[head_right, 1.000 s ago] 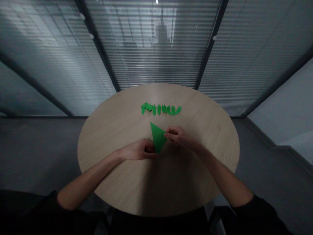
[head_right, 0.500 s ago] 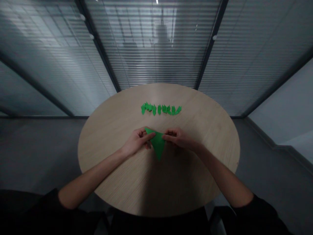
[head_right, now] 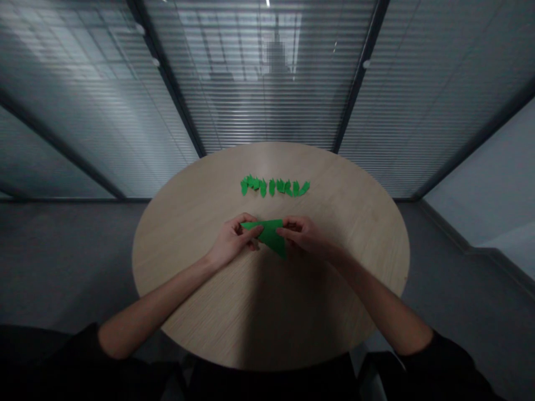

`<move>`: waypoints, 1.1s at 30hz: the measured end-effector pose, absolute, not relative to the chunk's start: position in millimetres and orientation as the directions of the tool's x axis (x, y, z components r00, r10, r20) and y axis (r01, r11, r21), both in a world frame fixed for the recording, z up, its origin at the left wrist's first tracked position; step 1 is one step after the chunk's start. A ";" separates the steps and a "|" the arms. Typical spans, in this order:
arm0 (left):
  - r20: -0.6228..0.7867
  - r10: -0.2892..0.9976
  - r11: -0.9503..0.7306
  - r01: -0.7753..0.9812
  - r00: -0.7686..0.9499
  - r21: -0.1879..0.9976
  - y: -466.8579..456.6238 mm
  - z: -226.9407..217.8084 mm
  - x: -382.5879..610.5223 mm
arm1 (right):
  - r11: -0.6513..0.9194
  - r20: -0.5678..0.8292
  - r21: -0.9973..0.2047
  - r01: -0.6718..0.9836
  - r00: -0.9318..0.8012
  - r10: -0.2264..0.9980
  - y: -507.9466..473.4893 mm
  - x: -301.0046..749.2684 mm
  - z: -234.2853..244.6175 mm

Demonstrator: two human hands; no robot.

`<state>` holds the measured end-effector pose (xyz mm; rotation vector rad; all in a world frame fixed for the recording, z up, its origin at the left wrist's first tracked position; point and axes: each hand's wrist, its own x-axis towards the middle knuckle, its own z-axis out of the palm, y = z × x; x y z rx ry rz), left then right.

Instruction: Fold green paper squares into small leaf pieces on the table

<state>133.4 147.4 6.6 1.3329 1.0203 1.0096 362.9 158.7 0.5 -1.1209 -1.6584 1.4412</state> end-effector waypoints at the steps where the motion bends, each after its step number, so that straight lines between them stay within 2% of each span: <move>1: -0.003 0.963 0.003 0.002 0.268 1.000 146.8 7.7 133.7 | 0.025 -0.051 -0.984 0.177 -0.414 0.909 158.9 362.9 -0.1; 9: -0.008 0.938 0.030 -0.060 0.345 0.998 146.6 8.2 135.2 | 0.084 0.015 -0.979 0.188 -0.340 0.940 158.1 360.4 6.6; 15: 0.060 0.953 -0.033 -0.094 0.298 0.995 146.4 5.3 135.9 | 0.086 0.021 -0.976 0.202 -0.303 0.953 158.5 359.1 8.2; 23: 0.110 0.961 -0.114 0.000 0.252 0.994 143.2 7.0 136.3 | 0.075 0.009 -0.973 0.218 -0.289 0.957 160.7 359.3 3.3; 33: 0.117 0.966 -0.119 -0.004 0.229 0.993 143.6 7.4 137.4 | 0.082 0.013 -0.977 0.196 -0.330 0.944 160.2 359.2 -0.8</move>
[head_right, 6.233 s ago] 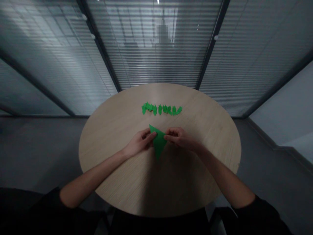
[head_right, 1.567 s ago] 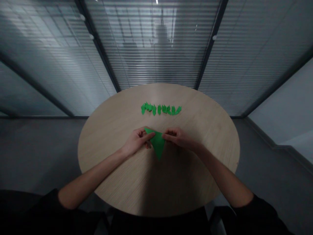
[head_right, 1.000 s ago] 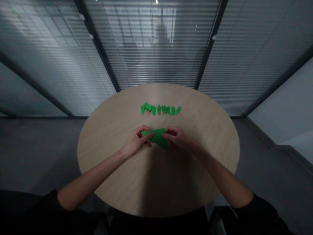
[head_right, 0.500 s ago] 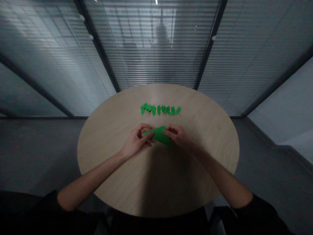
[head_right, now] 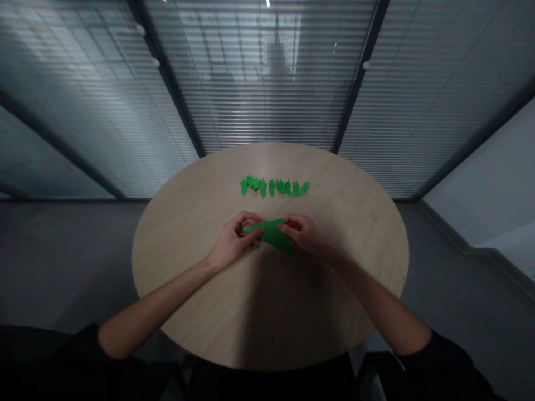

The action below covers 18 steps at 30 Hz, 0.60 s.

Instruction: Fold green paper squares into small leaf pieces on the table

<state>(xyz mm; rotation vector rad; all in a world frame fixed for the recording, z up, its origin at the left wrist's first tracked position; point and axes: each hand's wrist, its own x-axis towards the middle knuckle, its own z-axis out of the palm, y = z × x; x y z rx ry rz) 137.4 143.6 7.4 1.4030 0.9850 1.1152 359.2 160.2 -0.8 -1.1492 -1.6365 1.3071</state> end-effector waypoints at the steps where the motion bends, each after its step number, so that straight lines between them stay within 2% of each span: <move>1: 0.113 0.968 -0.111 -0.019 0.225 0.994 143.9 7.4 137.6 | 0.078 0.011 -0.978 0.195 -0.325 0.946 160.1 359.2 -0.6; 8: 0.113 0.974 -0.103 -0.056 0.196 0.993 146.8 6.0 137.2 | 0.042 -0.019 -0.982 0.185 -0.314 0.949 159.2 358.0 3.2; 14: 0.058 0.982 -0.024 -0.189 0.180 0.982 150.0 2.5 137.8 | 0.019 -0.025 -0.990 0.143 -0.296 0.955 160.0 358.1 2.5; 18: -0.017 0.948 0.068 -0.147 0.318 0.987 147.9 1.6 140.3 | -0.011 -0.033 -0.997 0.075 -0.300 0.954 159.7 355.9 2.0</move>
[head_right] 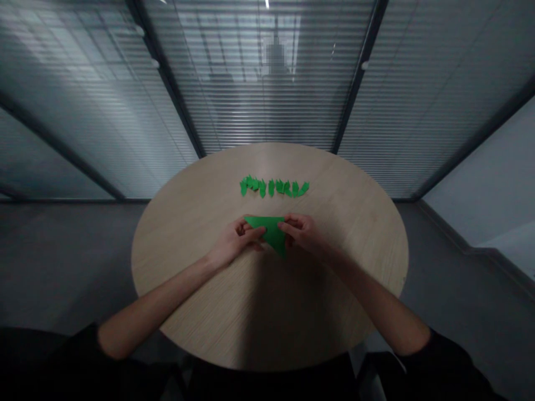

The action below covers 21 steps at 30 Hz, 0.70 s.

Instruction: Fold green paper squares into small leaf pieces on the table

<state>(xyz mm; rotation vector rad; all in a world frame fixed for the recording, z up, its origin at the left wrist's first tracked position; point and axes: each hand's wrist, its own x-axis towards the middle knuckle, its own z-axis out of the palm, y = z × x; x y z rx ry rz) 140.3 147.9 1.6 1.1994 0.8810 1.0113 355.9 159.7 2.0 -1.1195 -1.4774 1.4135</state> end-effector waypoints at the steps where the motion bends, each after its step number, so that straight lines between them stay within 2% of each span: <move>1: -0.032 0.931 0.080 -0.120 0.362 0.990 146.8 1.3 141.0 | -0.016 -0.036 -0.998 0.066 -0.312 0.950 159.2 355.1 2.3; 6: -0.058 0.909 0.066 -0.005 0.412 0.998 145.0 -2.1 142.2 | -0.030 -0.046 -0.998 0.052 -0.331 0.943 155.6 352.7 5.3; 21: 0.032 0.912 -0.013 -0.048 0.410 0.999 146.3 2.1 138.2 | -0.004 -0.027 -0.997 0.073 -0.321 0.947 158.3 354.8 4.9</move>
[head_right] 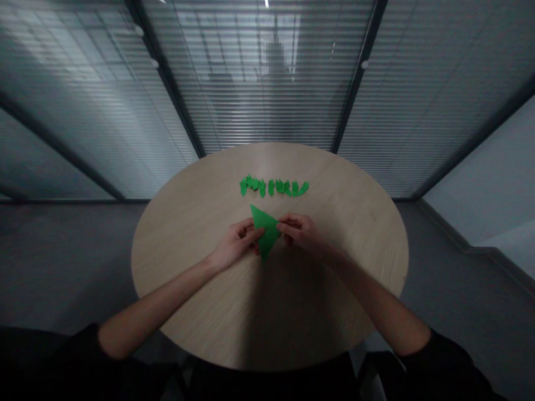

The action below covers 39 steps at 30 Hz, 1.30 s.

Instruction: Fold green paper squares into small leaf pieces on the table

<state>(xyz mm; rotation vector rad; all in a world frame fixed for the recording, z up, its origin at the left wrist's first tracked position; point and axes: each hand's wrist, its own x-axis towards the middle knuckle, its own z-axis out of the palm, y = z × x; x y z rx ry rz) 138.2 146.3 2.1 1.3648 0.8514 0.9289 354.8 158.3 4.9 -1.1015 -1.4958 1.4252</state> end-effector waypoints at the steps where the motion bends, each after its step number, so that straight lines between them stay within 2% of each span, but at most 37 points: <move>1: 0.034 0.916 -0.010 -0.060 0.400 0.998 146.6 2.3 138.2 | 0.000 -0.024 -0.997 0.075 -0.316 0.949 158.4 354.9 4.6; 8: 0.048 0.938 -0.003 -0.129 0.342 0.992 149.5 -0.4 139.4 | 0.014 -0.011 -0.997 0.076 -0.311 0.950 158.5 356.5 4.1; 12: 0.100 0.968 -0.072 -0.131 0.228 0.989 149.9 -4.7 139.3 | -0.013 -0.035 -0.997 0.075 -0.305 0.952 159.4 356.9 2.1; 14: 0.201 0.971 -0.196 -0.048 0.133 0.979 147.7 -5.3 138.6 | -0.018 -0.039 -0.997 0.075 -0.289 0.956 160.0 356.6 0.6; 16: 0.333 0.937 -0.345 0.132 0.101 0.929 144.4 -4.8 137.5 | -0.024 -0.046 -0.996 0.081 -0.276 0.960 160.6 356.4 -0.7; 18: 0.410 0.896 -0.443 0.267 0.172 0.856 141.2 -4.2 136.3 | -0.032 -0.055 -0.996 0.088 -0.270 0.961 161.2 356.4 -1.4; 20: 0.440 0.869 -0.493 0.308 0.227 0.814 139.4 -3.9 135.6 | -0.035 -0.056 -0.996 0.084 -0.269 0.962 161.5 356.4 -1.3; 23: 0.423 0.873 -0.483 0.315 0.241 0.817 138.7 -2.7 135.6 | -0.029 -0.045 -0.998 0.062 -0.273 0.961 161.2 355.8 0.3; 30: 0.282 0.919 -0.355 0.268 0.277 0.896 134.7 1.9 138.4 | -0.046 -0.055 -0.998 0.039 -0.271 0.961 158.4 353.2 3.7; 33: 0.226 0.937 -0.304 0.302 0.267 0.904 133.1 1.5 139.3 | -0.039 -0.048 -0.999 0.036 -0.290 0.956 157.4 352.9 5.0; 39: 0.219 0.943 -0.287 0.283 0.250 0.915 133.5 0.7 139.7 | -0.035 -0.042 -0.999 0.026 -0.331 0.943 156.5 352.9 7.0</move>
